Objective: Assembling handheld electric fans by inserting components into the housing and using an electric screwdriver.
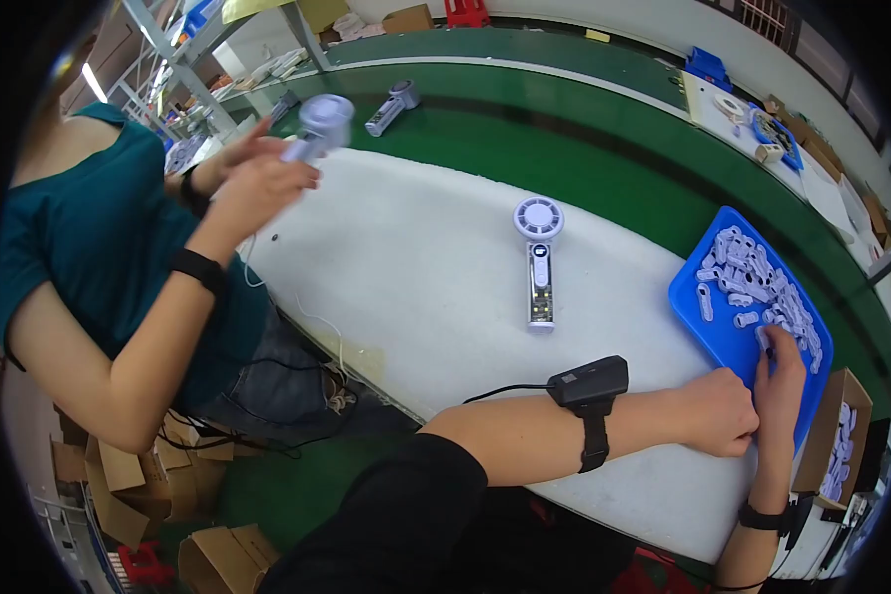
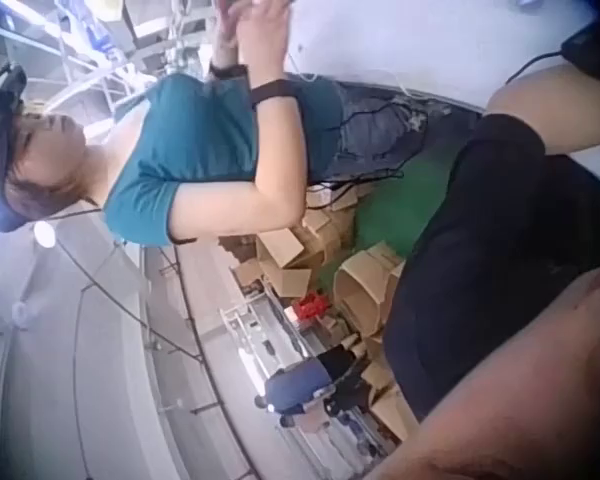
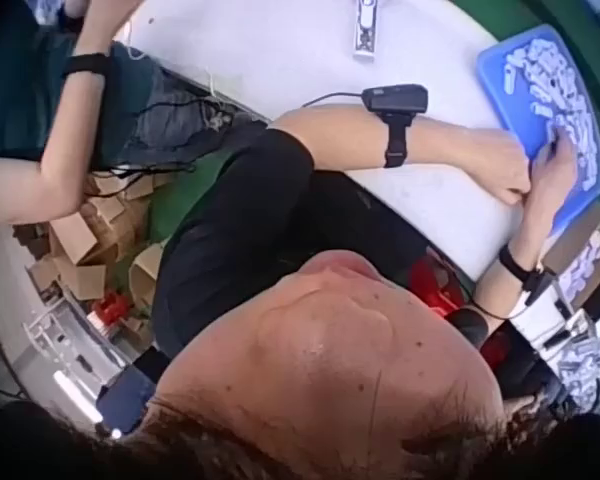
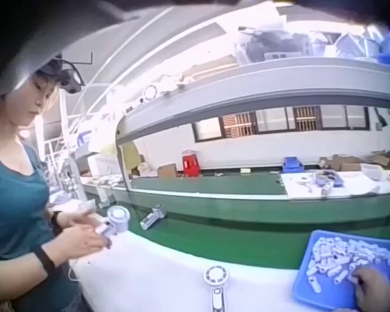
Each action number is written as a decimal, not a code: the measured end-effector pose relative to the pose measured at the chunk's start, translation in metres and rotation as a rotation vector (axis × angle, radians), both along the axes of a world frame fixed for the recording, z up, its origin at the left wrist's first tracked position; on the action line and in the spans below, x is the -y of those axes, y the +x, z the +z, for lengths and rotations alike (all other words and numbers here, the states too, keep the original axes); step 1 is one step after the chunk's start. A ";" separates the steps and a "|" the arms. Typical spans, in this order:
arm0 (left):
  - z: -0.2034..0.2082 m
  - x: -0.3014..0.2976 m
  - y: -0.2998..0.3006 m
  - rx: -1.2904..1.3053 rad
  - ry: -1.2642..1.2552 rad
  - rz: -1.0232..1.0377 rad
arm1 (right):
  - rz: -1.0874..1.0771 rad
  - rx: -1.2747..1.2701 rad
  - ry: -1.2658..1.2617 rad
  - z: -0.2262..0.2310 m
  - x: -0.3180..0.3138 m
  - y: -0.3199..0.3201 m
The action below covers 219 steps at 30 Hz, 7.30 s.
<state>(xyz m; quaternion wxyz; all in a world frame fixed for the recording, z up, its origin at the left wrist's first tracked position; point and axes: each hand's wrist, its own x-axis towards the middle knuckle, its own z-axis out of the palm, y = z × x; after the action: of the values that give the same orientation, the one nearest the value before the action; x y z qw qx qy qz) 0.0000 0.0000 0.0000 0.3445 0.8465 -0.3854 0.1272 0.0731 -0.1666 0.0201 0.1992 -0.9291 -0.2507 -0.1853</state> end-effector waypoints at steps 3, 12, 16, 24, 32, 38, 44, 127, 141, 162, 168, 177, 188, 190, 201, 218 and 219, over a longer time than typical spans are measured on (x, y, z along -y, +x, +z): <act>-0.001 -0.004 -0.003 0.008 0.015 0.024 | -0.056 -0.099 0.027 -0.001 -0.004 -0.005; -0.003 0.000 0.004 0.017 -0.053 0.001 | -0.125 0.004 0.033 0.011 0.016 0.005; 0.003 0.000 0.004 0.047 -0.044 0.004 | -0.195 -0.074 0.123 0.014 0.025 0.011; 0.019 -0.005 -0.011 0.138 -0.398 -0.025 | -0.161 -0.037 0.192 0.010 0.006 -0.005; 0.020 -0.009 0.009 0.171 -0.166 0.304 | -0.059 -0.124 0.305 0.004 -0.005 0.001; 0.028 0.003 -0.003 0.221 0.152 0.458 | -0.160 -0.267 0.269 0.013 0.011 -0.006; 0.028 -0.006 -0.003 0.089 0.067 0.397 | -0.160 -0.259 0.427 0.009 0.005 -0.008; 0.028 -0.021 0.009 -0.133 0.028 0.535 | 0.323 -0.337 0.152 0.025 0.005 -0.012; 0.023 -0.023 0.010 -0.071 0.028 0.544 | 0.386 -0.229 0.188 0.025 -0.003 -0.014; 0.046 -0.035 0.014 -0.708 -0.749 0.317 | 0.325 -0.639 0.879 0.037 -0.008 -0.018; 0.044 -0.043 0.025 -0.838 -0.866 0.273 | 0.327 -0.485 0.827 0.029 -0.011 -0.017; 0.041 -0.045 0.027 -0.914 -0.868 0.260 | 0.391 -0.307 0.609 0.029 -0.013 -0.019; 0.045 -0.044 0.025 -0.886 -0.836 0.288 | 0.309 -0.821 0.833 0.030 -0.012 -0.021; 0.046 -0.044 0.024 -0.891 -0.822 0.295 | 0.294 -0.850 0.810 0.031 -0.013 -0.022; 0.046 -0.044 0.024 -0.910 -0.810 0.257 | 0.292 -0.786 0.810 0.031 -0.018 -0.027; 0.047 -0.043 0.023 -0.898 -0.780 0.239 | 0.243 -0.667 0.791 0.031 -0.020 -0.027; 0.047 -0.043 0.022 -0.899 -0.780 0.240 | 0.242 -0.662 0.763 0.032 -0.019 -0.028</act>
<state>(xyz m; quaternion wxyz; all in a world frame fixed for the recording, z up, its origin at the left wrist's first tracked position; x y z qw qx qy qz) 0.0223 0.0431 0.0473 0.7415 0.6663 -0.0293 -0.0729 0.0453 -0.1475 0.0518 0.6123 -0.7635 -0.1946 0.0645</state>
